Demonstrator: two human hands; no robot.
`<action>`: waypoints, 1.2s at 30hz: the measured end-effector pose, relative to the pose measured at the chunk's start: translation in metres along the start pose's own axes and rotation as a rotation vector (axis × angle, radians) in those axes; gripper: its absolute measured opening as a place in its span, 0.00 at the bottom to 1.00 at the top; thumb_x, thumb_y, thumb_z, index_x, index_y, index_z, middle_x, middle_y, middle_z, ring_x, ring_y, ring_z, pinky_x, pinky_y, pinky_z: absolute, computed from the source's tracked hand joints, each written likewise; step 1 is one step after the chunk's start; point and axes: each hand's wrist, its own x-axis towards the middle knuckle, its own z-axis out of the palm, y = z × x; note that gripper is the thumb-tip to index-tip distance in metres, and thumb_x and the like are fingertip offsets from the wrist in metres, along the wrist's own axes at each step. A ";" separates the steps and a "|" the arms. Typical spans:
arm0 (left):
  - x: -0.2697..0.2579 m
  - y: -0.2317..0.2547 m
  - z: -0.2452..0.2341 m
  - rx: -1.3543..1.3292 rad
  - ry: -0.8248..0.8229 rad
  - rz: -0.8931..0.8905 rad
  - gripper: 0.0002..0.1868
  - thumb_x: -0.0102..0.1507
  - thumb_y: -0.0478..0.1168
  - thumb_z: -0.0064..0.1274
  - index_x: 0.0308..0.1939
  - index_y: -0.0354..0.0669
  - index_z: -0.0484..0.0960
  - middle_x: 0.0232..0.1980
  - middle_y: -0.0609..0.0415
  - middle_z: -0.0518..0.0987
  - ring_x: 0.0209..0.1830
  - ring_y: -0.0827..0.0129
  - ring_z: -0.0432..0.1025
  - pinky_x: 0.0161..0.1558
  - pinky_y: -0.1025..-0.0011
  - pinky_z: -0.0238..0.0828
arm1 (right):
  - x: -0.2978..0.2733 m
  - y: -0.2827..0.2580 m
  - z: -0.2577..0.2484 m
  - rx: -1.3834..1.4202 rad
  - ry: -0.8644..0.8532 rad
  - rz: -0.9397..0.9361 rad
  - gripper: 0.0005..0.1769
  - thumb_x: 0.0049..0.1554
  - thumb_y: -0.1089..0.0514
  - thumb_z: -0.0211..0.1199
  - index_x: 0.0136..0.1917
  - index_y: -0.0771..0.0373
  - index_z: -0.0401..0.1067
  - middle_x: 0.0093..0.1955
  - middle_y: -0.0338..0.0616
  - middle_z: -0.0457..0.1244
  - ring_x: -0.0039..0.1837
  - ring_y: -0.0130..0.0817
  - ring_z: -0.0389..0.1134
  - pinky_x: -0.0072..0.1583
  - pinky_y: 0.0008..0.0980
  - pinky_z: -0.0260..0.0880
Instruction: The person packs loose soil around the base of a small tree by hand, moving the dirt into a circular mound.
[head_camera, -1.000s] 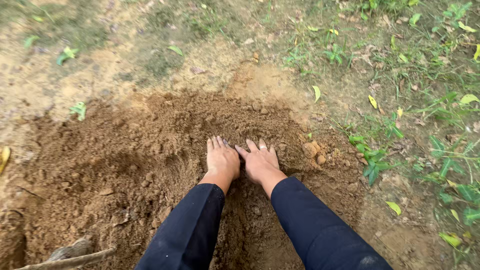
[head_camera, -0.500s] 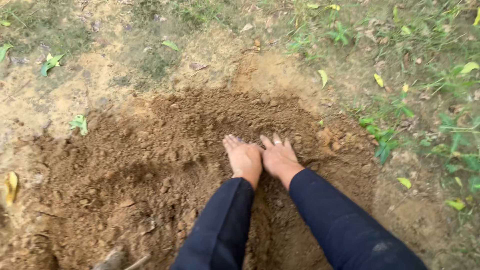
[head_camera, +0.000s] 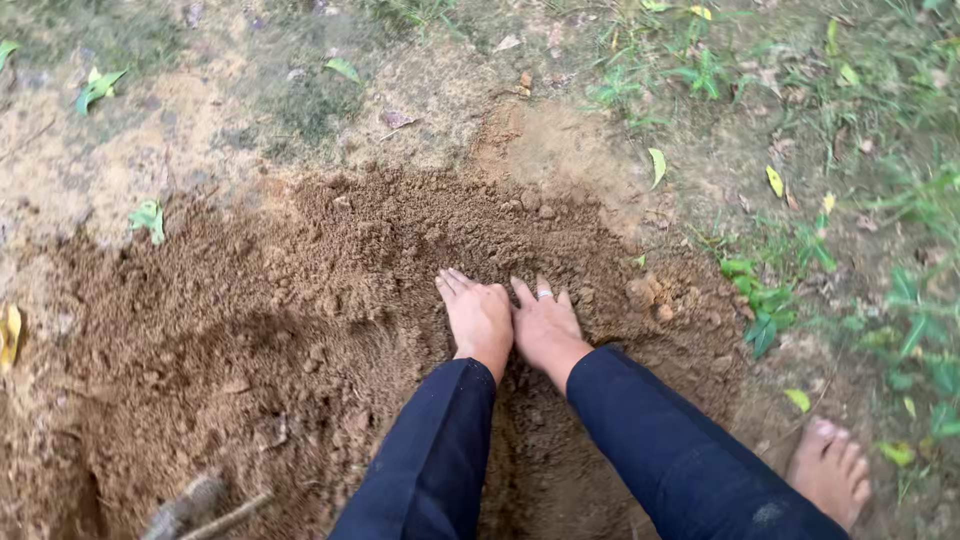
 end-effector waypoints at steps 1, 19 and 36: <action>0.001 0.001 0.001 -0.006 0.005 -0.011 0.23 0.66 0.44 0.42 0.55 0.31 0.83 0.70 0.17 0.63 0.74 0.28 0.56 0.73 0.40 0.44 | 0.001 0.001 0.000 -0.005 0.018 -0.014 0.31 0.63 0.54 0.49 0.79 0.50 0.54 0.87 0.42 0.35 0.84 0.55 0.37 0.76 0.62 0.43; 0.000 0.000 0.012 -0.040 0.000 -0.105 0.26 0.67 0.45 0.37 0.59 0.29 0.79 0.74 0.30 0.63 0.78 0.40 0.54 0.75 0.47 0.41 | 0.043 -0.012 0.023 -0.437 -0.172 -0.104 0.41 0.64 0.48 0.57 0.84 0.54 0.45 0.87 0.48 0.34 0.81 0.68 0.40 0.66 0.75 0.56; -0.040 -0.012 -0.007 -0.062 0.191 -0.101 0.33 0.57 0.45 0.48 0.66 0.39 0.75 0.74 0.47 0.65 0.77 0.52 0.51 0.75 0.49 0.36 | 0.005 0.017 -0.018 -0.253 0.129 -0.295 0.31 0.66 0.51 0.48 0.80 0.57 0.51 0.76 0.57 0.51 0.69 0.62 0.60 0.60 0.63 0.70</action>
